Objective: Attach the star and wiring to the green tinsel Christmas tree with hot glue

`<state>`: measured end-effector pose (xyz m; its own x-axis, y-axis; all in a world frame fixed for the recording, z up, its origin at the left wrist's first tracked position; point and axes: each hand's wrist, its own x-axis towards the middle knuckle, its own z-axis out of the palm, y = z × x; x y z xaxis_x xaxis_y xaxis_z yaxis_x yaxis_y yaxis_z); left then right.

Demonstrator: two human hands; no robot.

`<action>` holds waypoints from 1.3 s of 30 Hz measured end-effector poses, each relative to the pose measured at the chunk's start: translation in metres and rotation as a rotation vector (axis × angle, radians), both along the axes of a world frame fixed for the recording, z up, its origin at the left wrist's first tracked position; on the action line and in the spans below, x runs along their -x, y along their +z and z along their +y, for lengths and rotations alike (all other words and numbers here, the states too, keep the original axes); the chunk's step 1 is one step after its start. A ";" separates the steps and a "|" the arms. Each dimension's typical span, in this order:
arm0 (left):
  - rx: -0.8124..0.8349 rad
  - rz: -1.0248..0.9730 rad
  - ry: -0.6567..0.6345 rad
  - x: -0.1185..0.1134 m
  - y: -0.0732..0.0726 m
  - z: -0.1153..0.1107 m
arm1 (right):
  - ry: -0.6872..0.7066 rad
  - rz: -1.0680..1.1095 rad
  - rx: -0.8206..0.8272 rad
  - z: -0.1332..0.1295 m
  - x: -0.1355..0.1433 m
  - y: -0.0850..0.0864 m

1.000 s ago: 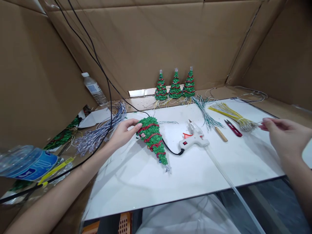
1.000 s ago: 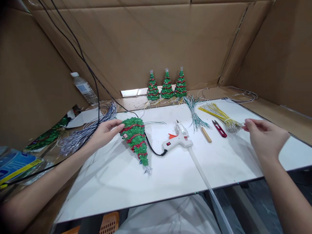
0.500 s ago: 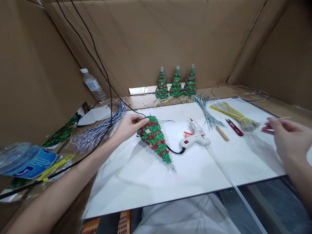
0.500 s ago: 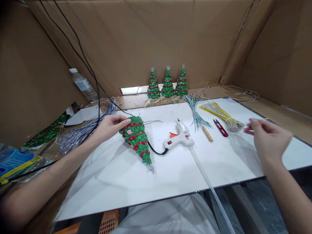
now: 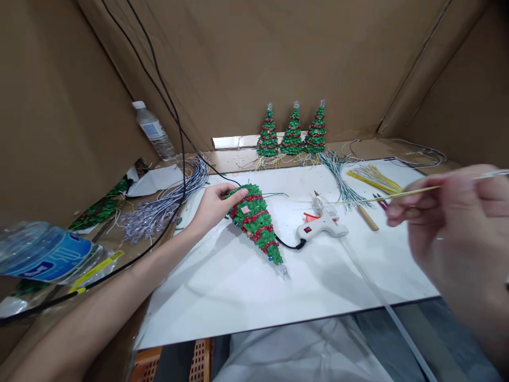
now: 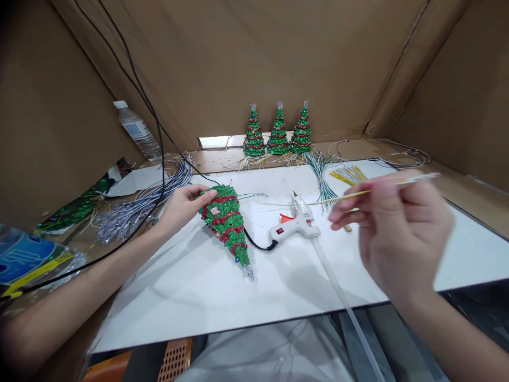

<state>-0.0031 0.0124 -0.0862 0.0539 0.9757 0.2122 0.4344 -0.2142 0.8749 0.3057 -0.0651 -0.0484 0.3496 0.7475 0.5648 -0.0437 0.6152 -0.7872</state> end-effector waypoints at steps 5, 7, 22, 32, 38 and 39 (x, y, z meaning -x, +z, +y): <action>-0.004 -0.051 0.001 0.000 -0.005 -0.003 | 0.340 -0.026 0.060 0.013 0.041 0.001; -0.005 -0.058 0.004 0.001 -0.006 -0.003 | 0.367 -0.015 0.040 0.019 0.044 -0.006; 0.049 -0.117 0.018 -0.002 -0.008 -0.007 | 0.262 -0.197 -0.180 0.001 0.030 -0.038; 0.038 -0.121 0.008 -0.001 -0.008 -0.007 | 0.164 -0.239 -0.238 0.005 0.028 -0.040; 0.038 -0.105 0.002 0.000 -0.010 -0.005 | 0.085 -0.269 -0.274 0.000 0.030 -0.040; 0.036 -0.100 0.005 0.001 -0.010 -0.005 | 0.068 -0.265 -0.277 -0.002 0.030 -0.040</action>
<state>-0.0039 0.0074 -0.0963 0.0296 0.9829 0.1815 0.3454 -0.1805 0.9209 0.2755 -0.0667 -0.0885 0.1191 0.5707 0.8124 0.0910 0.8086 -0.5813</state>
